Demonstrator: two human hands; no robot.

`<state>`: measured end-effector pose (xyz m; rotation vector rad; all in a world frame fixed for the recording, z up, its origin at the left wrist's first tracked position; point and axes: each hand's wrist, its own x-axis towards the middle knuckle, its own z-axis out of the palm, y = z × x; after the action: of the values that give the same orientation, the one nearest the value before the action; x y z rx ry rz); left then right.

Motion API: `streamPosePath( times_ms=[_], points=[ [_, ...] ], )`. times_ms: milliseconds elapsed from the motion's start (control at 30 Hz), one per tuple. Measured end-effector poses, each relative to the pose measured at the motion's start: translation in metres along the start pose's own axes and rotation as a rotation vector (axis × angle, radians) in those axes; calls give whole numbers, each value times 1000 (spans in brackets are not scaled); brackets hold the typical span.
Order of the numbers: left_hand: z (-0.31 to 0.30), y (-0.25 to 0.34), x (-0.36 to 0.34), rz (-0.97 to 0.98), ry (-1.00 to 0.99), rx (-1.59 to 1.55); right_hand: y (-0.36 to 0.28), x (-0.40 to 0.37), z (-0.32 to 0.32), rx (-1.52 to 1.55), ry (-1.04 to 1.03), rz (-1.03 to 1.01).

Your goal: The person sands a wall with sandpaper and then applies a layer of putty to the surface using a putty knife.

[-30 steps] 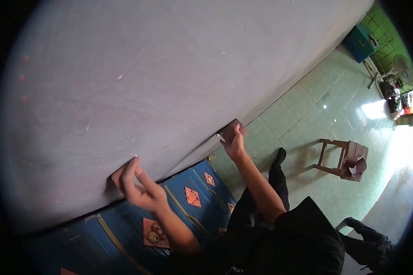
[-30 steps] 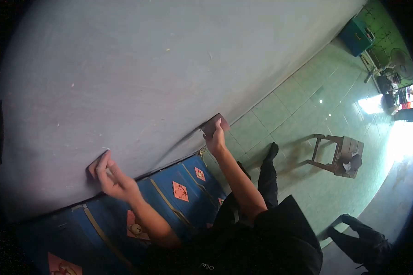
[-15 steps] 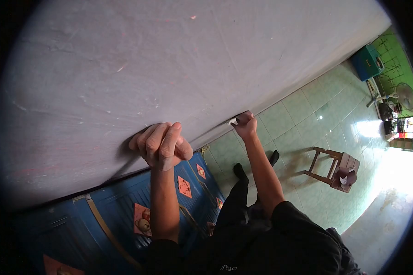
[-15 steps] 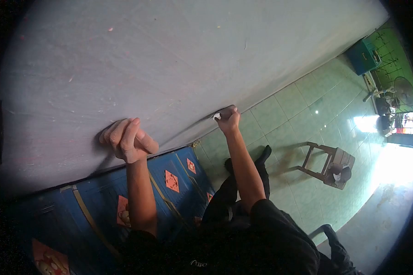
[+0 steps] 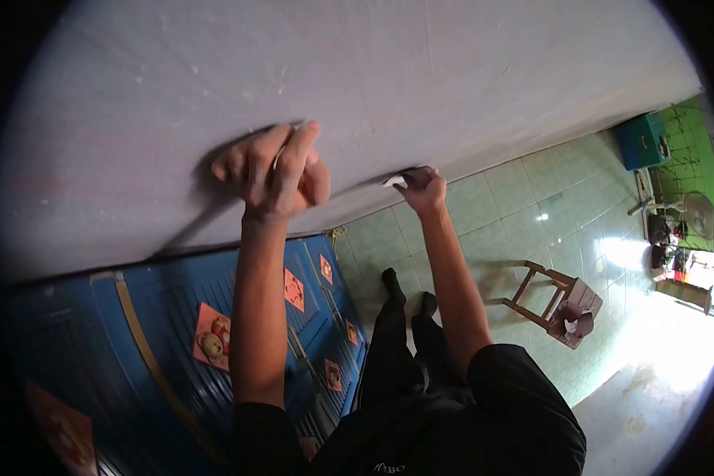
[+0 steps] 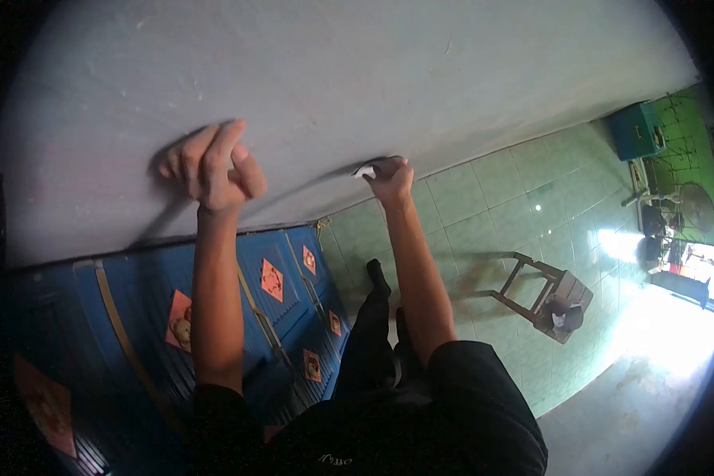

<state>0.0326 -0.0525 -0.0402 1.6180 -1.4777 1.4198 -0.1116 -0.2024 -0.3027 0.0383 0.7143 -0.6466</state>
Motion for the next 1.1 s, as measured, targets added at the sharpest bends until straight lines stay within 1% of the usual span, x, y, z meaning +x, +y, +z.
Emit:
streamPosePath(
  times_ms=[67,167,200,233,267,300,367,400,467,500,533,600,667,733,867,933,967,1000,1033,1067,1100],
  points=[
    [3,0,2,24,47,8,-6,25,-2,32,81,64],
    [4,0,-1,35,39,25,-16,52,-21,22,115,135],
    [5,-1,-1,43,30,44,-15,65,-42,18,111,140],
    [6,-2,-1,54,43,61,-9,78,-72,147,-525,222],
    [5,-1,-1,53,38,75,-3,86,-87,280,-1164,297],
    [5,-1,0,58,36,78,0,77,-78,280,-1168,315],
    [6,-3,-1,67,40,80,-3,49,-57,321,-1335,230],
    [7,-3,-2,64,31,78,-7,25,-35,325,-1326,232],
    [9,-2,-2,58,57,87,-17,-24,29,-75,-112,116],
    [8,-1,-3,53,59,91,-19,-33,45,-19,-59,115],
    [9,-2,-2,54,58,97,-21,-28,45,-22,-65,111],
    [9,0,-2,53,59,103,-17,-8,30,-119,2,116],
    [10,0,0,55,61,135,-16,13,17,-86,-50,117],
    [9,1,-1,50,58,148,-16,28,10,-36,149,163],
    [11,1,-2,39,70,161,-8,62,-43,38,125,227],
    [11,1,-3,44,70,152,-5,69,-87,244,-648,220],
    [11,2,-2,40,65,163,-2,9,-15,48,-69,24],
    [10,2,-3,33,55,174,6,52,-57,272,-339,75],
    [10,1,-4,42,45,177,13,83,-85,492,-622,195],
    [9,3,-5,43,36,176,20,120,-121,630,-871,345],
    [10,3,-4,43,48,173,16,97,-87,634,-877,349]
  ],
)
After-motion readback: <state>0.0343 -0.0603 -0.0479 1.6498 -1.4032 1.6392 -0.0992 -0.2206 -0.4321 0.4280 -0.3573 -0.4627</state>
